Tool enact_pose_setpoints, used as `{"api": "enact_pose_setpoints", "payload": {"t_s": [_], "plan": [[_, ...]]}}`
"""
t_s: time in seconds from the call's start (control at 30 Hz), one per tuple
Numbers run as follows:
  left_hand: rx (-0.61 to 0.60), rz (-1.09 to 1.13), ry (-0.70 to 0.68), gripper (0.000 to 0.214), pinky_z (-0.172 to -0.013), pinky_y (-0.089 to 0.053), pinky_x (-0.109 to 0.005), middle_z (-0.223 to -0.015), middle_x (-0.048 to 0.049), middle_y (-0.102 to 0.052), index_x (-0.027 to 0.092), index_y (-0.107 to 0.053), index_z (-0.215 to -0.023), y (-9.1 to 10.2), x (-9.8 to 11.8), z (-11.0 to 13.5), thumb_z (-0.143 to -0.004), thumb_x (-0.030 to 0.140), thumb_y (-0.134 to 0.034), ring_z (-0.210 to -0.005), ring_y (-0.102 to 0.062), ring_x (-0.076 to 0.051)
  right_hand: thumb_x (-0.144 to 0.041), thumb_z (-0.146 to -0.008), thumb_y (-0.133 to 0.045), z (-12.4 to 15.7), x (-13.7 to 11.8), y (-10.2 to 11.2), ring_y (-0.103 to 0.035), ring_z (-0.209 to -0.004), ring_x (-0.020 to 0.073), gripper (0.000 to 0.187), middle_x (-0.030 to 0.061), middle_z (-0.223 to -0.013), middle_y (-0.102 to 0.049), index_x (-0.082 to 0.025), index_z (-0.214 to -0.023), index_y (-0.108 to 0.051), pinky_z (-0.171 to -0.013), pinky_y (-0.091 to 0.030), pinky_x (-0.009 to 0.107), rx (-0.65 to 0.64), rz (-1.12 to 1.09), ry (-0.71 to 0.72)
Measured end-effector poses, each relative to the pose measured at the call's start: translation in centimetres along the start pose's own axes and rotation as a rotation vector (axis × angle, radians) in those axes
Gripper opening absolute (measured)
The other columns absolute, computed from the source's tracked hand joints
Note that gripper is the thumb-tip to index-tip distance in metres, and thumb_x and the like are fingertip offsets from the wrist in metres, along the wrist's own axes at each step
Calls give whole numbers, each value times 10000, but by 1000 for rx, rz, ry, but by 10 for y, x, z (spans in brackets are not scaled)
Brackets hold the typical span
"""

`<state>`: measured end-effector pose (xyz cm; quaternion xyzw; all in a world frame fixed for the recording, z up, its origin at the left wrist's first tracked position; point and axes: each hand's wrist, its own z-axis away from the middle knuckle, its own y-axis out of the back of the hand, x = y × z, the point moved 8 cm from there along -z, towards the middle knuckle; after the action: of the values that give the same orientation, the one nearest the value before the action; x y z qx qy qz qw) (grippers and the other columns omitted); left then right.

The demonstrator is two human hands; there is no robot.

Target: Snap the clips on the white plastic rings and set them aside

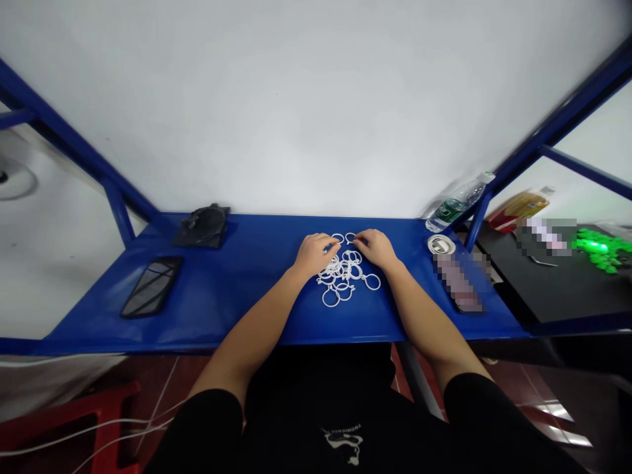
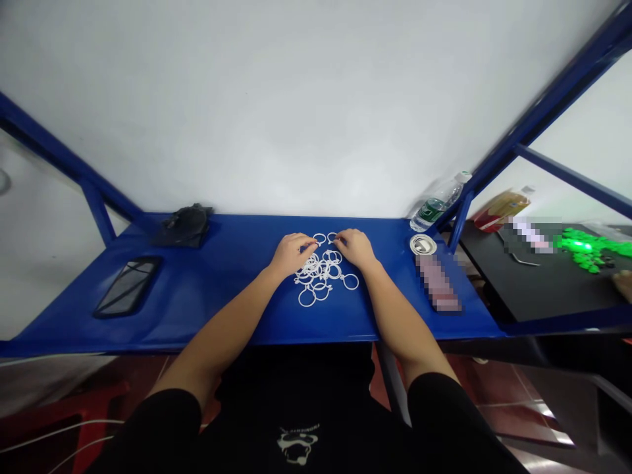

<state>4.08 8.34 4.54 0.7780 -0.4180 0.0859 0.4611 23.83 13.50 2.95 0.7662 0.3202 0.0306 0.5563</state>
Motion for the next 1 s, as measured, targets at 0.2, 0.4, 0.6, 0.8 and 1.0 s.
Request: {"api": "enact_pose_setpoints", "payload": {"t_s": [0.2,0.4,0.6,0.8,1.0], "plan": [[-123,109,135,356,-945,-570,-387,-1122,-56,-811,249,-731,-1287,-6,-31,-11,-1041,471,-598,-1071,-743,-245,-450,-1089,-462,-1,-8,-18,-695,-1225,299,418,104,-1287,-775,-245,-1366,-698,-1201,-353,599,-137,-212,25],[-304,86,163,391,-1095,-507,-463,-1065,-11,-830,286,-734,-1276,-31,-42,-23,-1105,476,-437,-1120,-755,-238,-477,-1093,-435,-1,-8,-20,-675,-1274,309,444,110,-1311,-766,-247,-1383,-678,-1238,-252,666,-111,-242,-21],[-217,80,101,387,-1187,-430,-536,-1393,-72,-724,291,-727,-1322,-26,-39,-19,-1093,475,-476,-1322,-666,-278,-431,-1055,-534,-2,-13,-16,-758,-1029,269,330,74,-1057,-826,-230,-1171,-769,-1210,-358,570,-56,-229,12],[-119,51,131,389,-1187,-415,-535,-1382,-67,-730,276,-742,-1270,-5,-42,-7,-1090,491,-472,-1331,-650,-281,-418,-1034,-587,-1,-6,-26,-680,-1277,328,330,107,-1322,-761,-258,-1277,-742,-1221,-317,678,-121,-171,-42],[-191,-45,136,281,-1220,-316,-607,-1308,-73,-759,268,-746,-1194,-12,-33,5,-970,433,-711,-1287,-654,-310,-344,-999,-632,2,-13,-11,-600,-1398,349,274,96,-1378,-735,-258,-1215,-776,-1203,-361,687,-136,-142,83]]}}
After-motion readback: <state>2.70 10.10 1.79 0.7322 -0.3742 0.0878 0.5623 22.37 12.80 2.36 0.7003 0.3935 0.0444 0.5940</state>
